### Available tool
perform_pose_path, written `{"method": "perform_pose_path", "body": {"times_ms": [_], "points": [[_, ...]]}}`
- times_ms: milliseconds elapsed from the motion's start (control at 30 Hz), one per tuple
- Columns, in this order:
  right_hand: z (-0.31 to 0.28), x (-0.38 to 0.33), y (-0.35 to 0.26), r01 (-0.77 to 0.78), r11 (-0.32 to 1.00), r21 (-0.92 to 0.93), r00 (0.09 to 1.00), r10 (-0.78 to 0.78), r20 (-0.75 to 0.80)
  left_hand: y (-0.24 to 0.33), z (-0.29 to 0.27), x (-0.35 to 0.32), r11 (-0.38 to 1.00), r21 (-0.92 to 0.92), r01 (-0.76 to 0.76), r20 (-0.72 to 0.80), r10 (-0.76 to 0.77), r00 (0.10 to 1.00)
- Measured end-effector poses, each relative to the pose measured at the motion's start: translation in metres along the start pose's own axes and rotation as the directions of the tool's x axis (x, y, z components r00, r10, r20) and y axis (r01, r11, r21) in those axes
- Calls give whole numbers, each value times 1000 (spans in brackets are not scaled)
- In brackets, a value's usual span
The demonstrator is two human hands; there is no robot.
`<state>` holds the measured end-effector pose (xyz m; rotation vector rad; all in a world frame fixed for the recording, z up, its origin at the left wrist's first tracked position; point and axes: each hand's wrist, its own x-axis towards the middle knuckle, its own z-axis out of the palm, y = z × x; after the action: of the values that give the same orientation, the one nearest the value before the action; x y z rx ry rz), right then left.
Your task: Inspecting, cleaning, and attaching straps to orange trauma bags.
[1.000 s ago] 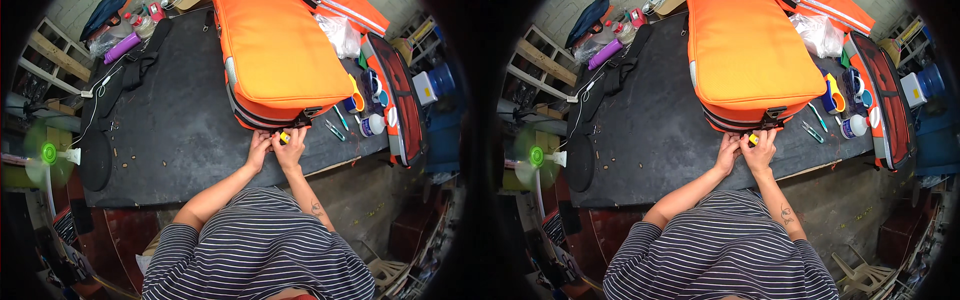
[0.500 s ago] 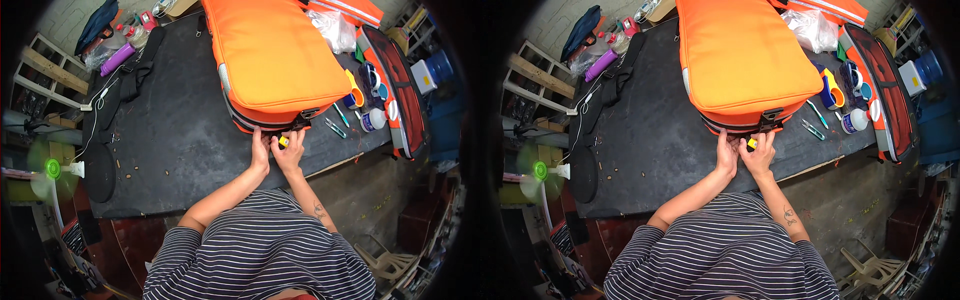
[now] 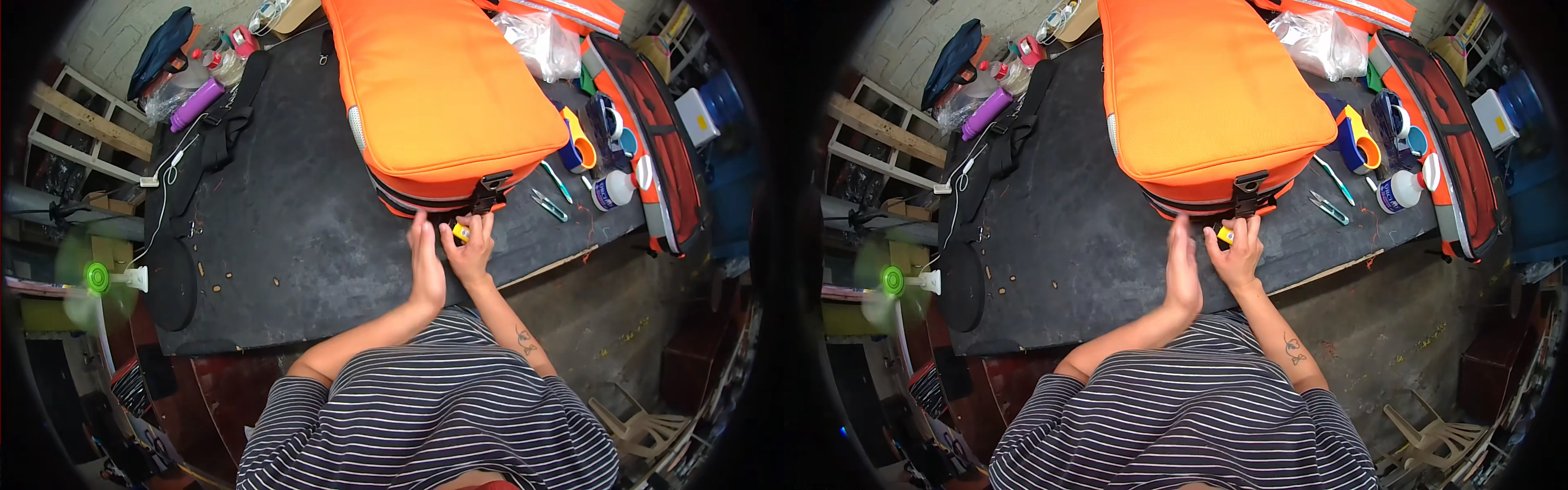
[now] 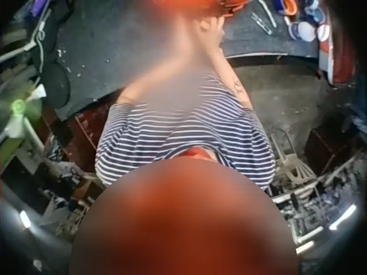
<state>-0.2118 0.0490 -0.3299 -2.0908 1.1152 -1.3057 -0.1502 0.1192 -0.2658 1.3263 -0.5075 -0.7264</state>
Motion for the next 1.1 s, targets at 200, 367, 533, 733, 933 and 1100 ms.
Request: {"method": "perform_pose_path", "body": {"times_ms": [200, 367, 533, 733, 933, 1100], "points": [[3, 3, -4, -15, 999, -31, 1000, 15, -11, -40, -8, 32, 816, 375, -441, 20, 468, 884], [5, 2, 3, 7, 998, -55, 1000, -8, -24, -53, 6, 49, 770, 432, -471, -29, 533, 845], [3, 2, 8, 3, 998, -68, 1000, -2, 9, -52, 8, 49, 788, 401, -467, -52, 529, 847], [5, 3, 5, -11, 996, -91, 1000, 10, -17, -51, 8, 49, 793, 398, -461, -53, 522, 851], [4, 7, 6, -2, 998, -70, 999, 0, -36, -51, 7, 49, 772, 416, -480, -40, 543, 839], [2, 6, 1, -22, 999, -37, 999, 21, -33, -54, 5, 49, 772, 409, -486, -33, 545, 838]]}}
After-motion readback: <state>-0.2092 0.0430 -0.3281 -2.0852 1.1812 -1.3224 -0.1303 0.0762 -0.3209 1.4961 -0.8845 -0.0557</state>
